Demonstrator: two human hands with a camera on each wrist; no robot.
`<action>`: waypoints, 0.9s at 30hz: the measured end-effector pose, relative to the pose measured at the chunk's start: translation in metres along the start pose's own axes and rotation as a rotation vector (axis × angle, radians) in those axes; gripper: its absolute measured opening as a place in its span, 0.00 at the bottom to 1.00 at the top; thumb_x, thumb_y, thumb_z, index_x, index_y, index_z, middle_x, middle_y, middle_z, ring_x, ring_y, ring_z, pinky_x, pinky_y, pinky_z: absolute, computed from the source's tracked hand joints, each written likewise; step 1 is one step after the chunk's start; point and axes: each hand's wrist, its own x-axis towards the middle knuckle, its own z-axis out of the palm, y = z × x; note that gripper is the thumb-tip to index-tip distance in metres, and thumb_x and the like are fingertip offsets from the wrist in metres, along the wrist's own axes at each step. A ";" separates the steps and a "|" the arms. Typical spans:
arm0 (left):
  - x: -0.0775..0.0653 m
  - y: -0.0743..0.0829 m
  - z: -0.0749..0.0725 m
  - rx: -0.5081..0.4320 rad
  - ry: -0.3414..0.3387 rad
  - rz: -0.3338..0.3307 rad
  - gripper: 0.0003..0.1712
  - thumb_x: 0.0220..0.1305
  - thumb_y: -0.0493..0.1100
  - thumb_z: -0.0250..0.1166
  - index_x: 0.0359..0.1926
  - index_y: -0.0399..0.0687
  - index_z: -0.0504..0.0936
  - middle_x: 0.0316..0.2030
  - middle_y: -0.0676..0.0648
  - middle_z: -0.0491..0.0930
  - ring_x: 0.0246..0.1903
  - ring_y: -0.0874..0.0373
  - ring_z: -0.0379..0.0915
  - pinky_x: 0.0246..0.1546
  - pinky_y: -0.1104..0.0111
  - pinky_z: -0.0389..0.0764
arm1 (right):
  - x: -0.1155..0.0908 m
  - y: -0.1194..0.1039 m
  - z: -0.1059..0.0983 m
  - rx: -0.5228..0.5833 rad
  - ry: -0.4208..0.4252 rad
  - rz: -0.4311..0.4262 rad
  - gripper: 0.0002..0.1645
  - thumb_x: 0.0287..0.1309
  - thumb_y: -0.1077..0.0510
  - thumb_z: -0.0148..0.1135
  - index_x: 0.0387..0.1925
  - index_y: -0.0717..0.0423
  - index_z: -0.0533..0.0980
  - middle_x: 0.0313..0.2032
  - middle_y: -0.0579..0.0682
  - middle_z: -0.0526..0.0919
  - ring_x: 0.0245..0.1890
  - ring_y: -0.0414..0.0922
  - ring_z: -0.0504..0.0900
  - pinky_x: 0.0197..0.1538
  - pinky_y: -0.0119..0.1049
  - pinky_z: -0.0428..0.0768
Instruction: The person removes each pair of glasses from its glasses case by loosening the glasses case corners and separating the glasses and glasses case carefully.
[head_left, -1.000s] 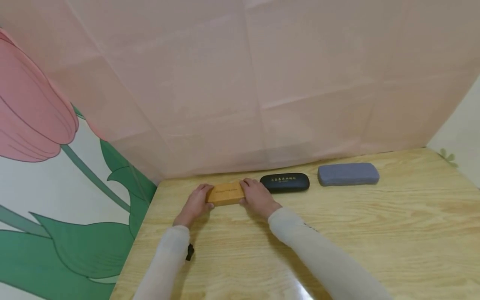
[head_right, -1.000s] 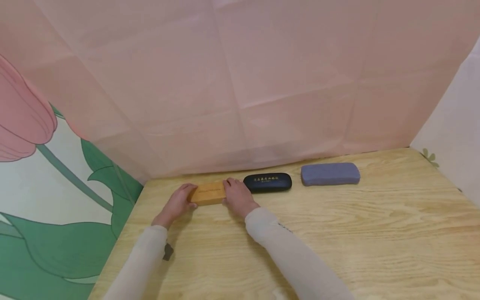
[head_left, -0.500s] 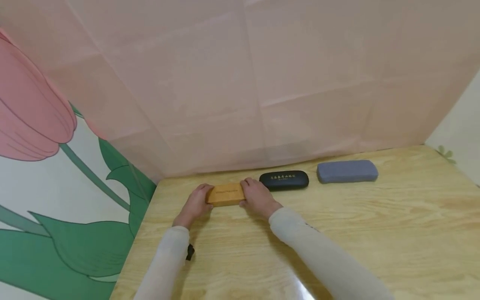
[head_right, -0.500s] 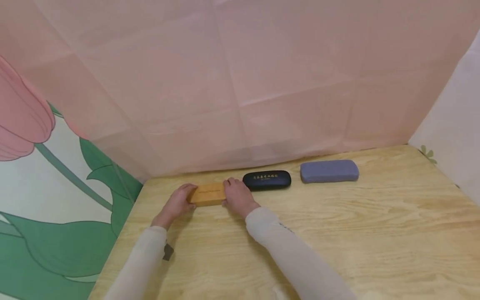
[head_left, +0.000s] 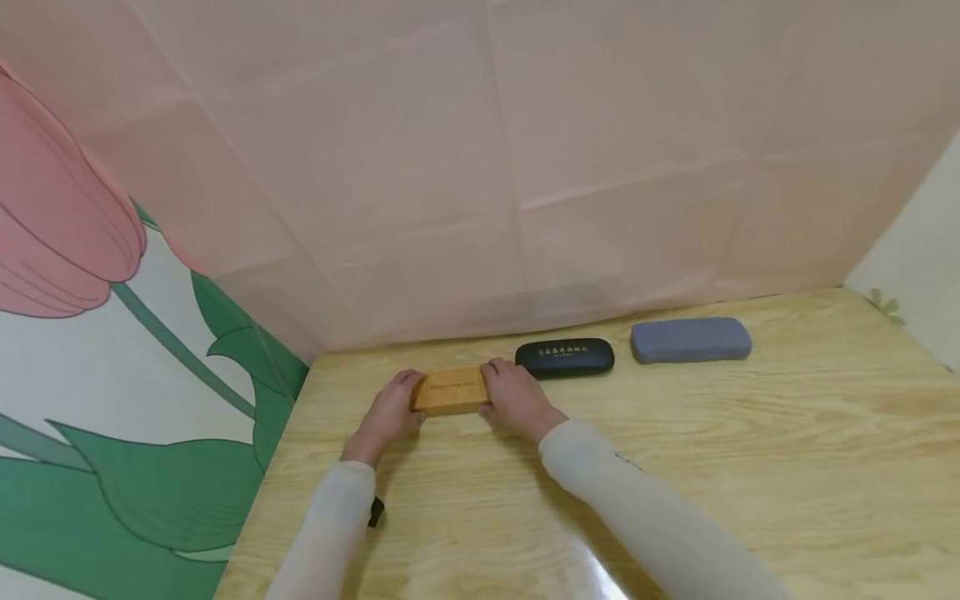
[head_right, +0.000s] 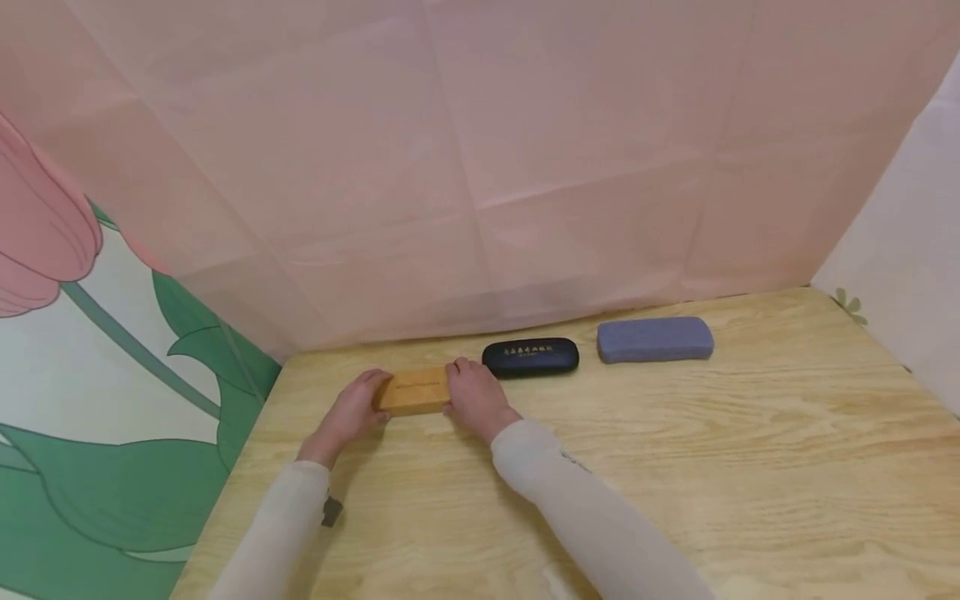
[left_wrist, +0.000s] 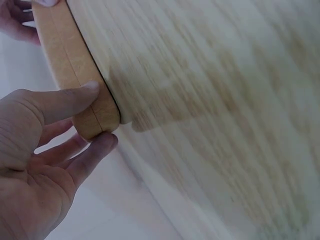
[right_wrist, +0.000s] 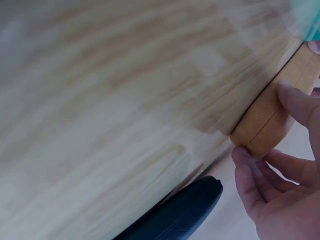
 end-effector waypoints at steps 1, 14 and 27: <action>-0.001 0.000 0.001 0.000 0.008 0.006 0.39 0.54 0.32 0.75 0.66 0.36 0.71 0.66 0.36 0.70 0.64 0.39 0.70 0.66 0.49 0.72 | -0.001 0.000 0.000 -0.006 -0.002 0.002 0.42 0.58 0.42 0.70 0.65 0.64 0.69 0.61 0.60 0.75 0.58 0.55 0.78 0.63 0.47 0.77; -0.015 0.006 0.007 0.028 0.053 0.047 0.39 0.55 0.31 0.73 0.67 0.34 0.69 0.66 0.35 0.69 0.64 0.38 0.69 0.67 0.50 0.71 | -0.014 -0.006 -0.004 -0.037 0.023 -0.007 0.42 0.55 0.42 0.72 0.62 0.64 0.72 0.57 0.60 0.78 0.54 0.55 0.81 0.60 0.48 0.79; -0.024 0.016 0.014 0.117 0.105 0.064 0.37 0.54 0.30 0.73 0.65 0.33 0.70 0.63 0.34 0.71 0.61 0.38 0.73 0.62 0.51 0.76 | -0.024 -0.006 -0.005 -0.039 0.030 -0.007 0.42 0.55 0.42 0.72 0.63 0.62 0.72 0.59 0.59 0.78 0.55 0.55 0.81 0.59 0.50 0.79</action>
